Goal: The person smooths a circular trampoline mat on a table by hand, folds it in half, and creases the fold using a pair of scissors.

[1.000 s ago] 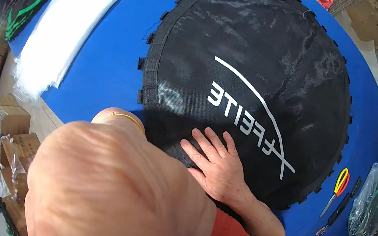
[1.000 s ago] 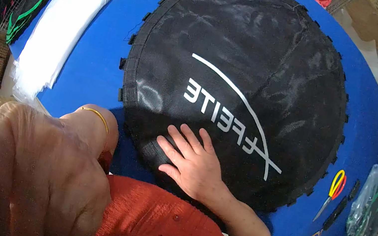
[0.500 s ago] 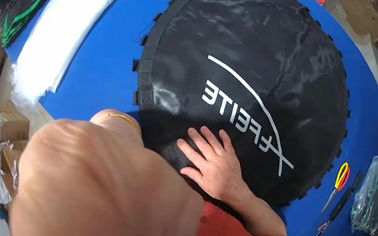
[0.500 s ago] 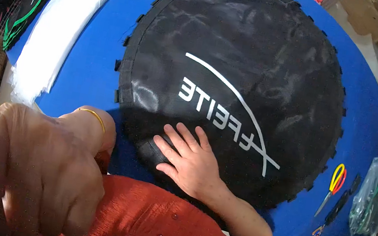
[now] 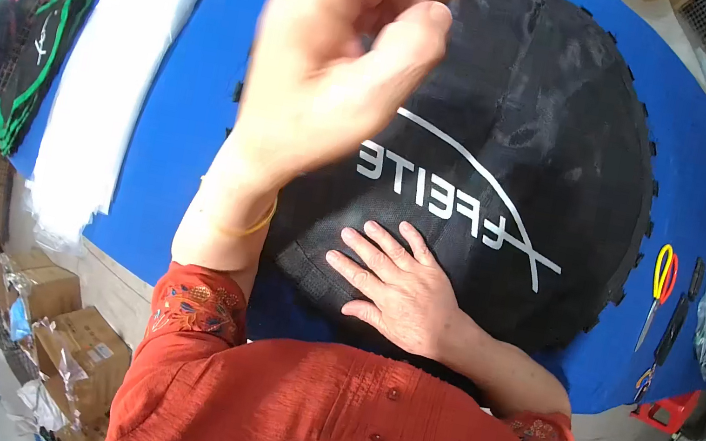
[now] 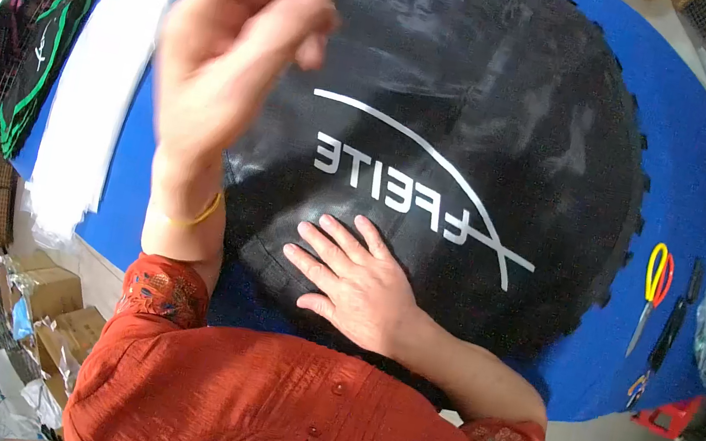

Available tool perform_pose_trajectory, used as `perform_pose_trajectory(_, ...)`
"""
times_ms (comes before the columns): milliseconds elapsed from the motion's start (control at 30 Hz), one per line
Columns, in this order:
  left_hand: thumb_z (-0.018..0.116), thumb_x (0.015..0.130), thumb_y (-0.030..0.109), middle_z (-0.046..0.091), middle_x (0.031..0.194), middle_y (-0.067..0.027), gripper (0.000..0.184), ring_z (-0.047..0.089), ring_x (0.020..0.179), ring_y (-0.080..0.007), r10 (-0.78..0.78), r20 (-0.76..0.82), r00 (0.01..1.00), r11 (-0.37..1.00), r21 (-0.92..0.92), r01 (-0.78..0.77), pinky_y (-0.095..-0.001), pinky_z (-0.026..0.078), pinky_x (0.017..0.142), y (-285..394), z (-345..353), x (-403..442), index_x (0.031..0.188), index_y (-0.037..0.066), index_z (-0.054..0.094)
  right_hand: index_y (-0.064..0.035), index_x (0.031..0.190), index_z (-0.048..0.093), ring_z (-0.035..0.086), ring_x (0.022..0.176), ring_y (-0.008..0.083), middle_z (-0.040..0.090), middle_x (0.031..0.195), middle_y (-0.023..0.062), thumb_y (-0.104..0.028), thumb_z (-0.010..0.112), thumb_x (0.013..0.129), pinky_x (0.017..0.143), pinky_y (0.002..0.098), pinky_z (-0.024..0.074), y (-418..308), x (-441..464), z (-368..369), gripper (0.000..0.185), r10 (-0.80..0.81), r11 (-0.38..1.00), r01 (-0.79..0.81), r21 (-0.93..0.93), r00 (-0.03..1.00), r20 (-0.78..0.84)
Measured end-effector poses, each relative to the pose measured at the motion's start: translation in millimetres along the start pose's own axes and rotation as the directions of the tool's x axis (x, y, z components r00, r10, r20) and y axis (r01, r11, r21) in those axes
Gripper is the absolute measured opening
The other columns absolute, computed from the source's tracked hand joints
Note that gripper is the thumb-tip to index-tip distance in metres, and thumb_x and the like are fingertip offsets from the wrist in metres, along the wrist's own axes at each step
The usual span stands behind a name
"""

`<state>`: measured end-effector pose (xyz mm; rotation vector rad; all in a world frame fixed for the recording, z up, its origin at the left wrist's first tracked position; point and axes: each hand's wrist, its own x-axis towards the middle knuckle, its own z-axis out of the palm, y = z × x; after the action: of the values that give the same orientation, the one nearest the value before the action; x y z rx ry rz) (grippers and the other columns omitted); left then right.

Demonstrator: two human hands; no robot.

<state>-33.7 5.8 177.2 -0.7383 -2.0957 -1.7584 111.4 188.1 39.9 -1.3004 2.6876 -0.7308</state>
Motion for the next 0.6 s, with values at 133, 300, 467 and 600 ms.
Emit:
perform_pose_trajectory(133, 0.075, 0.104, 0.017, 0.075, 0.102, -0.0073, 0.029, 0.071, 0.093, -0.0148, -0.013, 0.168, 0.986, 0.939, 0.341, -0.046, -0.0305, 0.058, 0.083, -50.8, 28.7, 8.2, 0.125, -0.002, 0.069, -0.0171, 0.158, 0.054, 0.042, 0.155, 0.0303, 0.049, 0.165, 0.0104, -0.051, 0.067, 0.100, 0.130, 0.0571, 0.0238, 2.1, -5.3, 8.0, 0.069, 0.003, 1.000, -0.003, 0.005, 1.000, -0.012)
perform_pose_trajectory(300, 0.078, 0.100, 0.023, 0.073, 0.115, -0.0196, 0.038, 0.075, 0.099, -0.0323, -0.073, 0.445, 0.892, 0.861, 0.479, -0.168, -0.0399, 0.060, 0.084, -40.0, 40.5, -5.8, 0.129, 0.001, 0.067, -0.0207, 0.164, 0.047, 0.034, 0.160, 0.0274, 0.041, 0.170, 0.0080, -0.052, 0.065, 0.103, 0.133, 0.0551, 0.0179, 2.1, -8.5, 12.5, 0.071, 0.022, 1.000, -0.021, -0.011, 1.000, 0.020)
perform_pose_trajectory(467, 0.076, 0.098, 0.023, 0.067, 0.128, -0.0234, 0.042, 0.067, 0.114, -0.0451, -0.133, 0.576, 0.807, 0.789, 0.554, -0.265, -0.0498, 0.056, 0.096, -25.5, 24.7, -43.4, 0.131, 0.001, 0.063, -0.0175, 0.163, 0.048, 0.034, 0.160, 0.0274, 0.042, 0.170, 0.0100, -0.055, 0.057, 0.107, 0.133, 0.0554, 0.0167, 2.3, -10.0, 17.6, 0.068, -0.005, 0.998, 0.003, -0.068, 1.000, -0.022)
perform_pose_trajectory(600, 0.077, 0.097, 0.024, 0.062, 0.139, -0.0268, 0.053, 0.061, 0.127, -0.0475, -0.209, 0.574, 0.792, 0.785, 0.581, -0.213, -0.0494, 0.051, 0.107, -25.9, 7.7, -105.0, 0.139, -0.003, 0.059, -0.0144, 0.160, 0.052, 0.035, 0.159, 0.0288, 0.046, 0.168, 0.0125, -0.057, 0.053, 0.108, 0.133, 0.0553, 0.0180, 1.3, -7.3, 13.9, 0.067, 0.011, 0.994, -0.007, -0.105, 0.999, 0.039)
